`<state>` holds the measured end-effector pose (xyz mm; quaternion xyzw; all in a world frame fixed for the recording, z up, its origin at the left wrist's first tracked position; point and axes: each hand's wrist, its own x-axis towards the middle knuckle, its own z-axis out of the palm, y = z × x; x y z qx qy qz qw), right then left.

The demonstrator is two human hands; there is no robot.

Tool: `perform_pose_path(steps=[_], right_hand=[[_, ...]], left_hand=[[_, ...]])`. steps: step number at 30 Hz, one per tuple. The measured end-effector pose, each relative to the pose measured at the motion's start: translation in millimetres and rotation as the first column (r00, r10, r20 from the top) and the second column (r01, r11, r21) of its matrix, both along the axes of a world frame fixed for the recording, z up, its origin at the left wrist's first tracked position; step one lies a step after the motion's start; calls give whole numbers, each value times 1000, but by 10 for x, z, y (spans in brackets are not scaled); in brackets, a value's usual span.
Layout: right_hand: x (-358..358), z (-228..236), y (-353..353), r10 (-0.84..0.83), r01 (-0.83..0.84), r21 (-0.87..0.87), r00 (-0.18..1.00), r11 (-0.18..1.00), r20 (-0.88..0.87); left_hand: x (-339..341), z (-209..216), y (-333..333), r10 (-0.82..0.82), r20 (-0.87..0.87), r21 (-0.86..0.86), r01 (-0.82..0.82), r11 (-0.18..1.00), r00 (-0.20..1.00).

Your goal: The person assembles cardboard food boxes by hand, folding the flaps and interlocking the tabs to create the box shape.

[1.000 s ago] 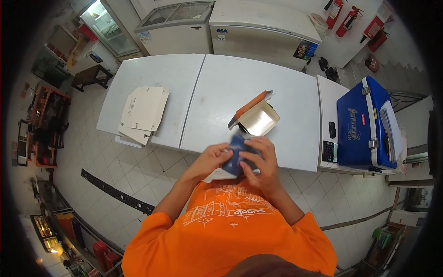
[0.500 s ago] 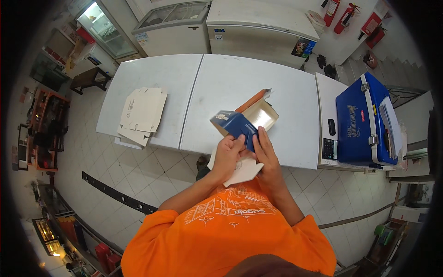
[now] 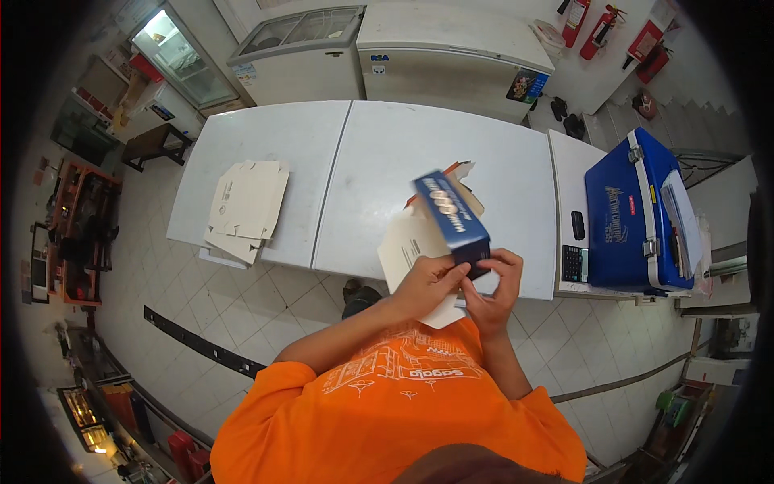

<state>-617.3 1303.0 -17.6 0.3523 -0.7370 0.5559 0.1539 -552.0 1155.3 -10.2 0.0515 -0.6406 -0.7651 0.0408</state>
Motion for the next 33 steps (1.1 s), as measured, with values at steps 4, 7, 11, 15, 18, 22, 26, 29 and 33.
perform_pose_path(steps=[4, 7, 11, 15, 18, 22, 26, 29, 33], right_hand=[[-74, 48, 237, -17, 24, 96, 998, 995, -66], [-92, 739, 247, 148, 61, 499, 918, 864, -368], [-369, 464, 257, 319, -286, 847, 936, 448, 147], [-461, 343, 203, 158, -180, 752, 982, 635, 103], [-587, 211, 158, -89, 66, 479, 996, 875, 26], [-576, -201, -228, 275, -308, 199, 945, 930, 177], [-597, -707, -594, 383, -385, 465, 918, 798, 102], [-755, -964, -735, 346, -273, 631, 938, 726, 8], [-699, -831, -849, 388, -278, 701, 921, 656, 2]], left_hand=[[-217, 267, -367, -489, 122, -608, 454, 651, 864], [-272, 210, -409, -586, 157, -817, 438, 375, 795], [-455, 238, -365, -646, 15, -999, -15, -41, 763], [-496, 48, -466, -456, -629, -777, -517, 360, 629], [-387, -657, -660, -243, -748, -612, -498, 615, 618], [-450, -1283, -732, -193, -337, -933, -300, 199, 921], [-558, -1874, -915, -40, -219, -868, -176, 464, 975], [-502, -1924, -890, -106, -365, -845, -282, 454, 925], [-459, -2223, -1015, -178, -82, -897, 5, 442, 981]])
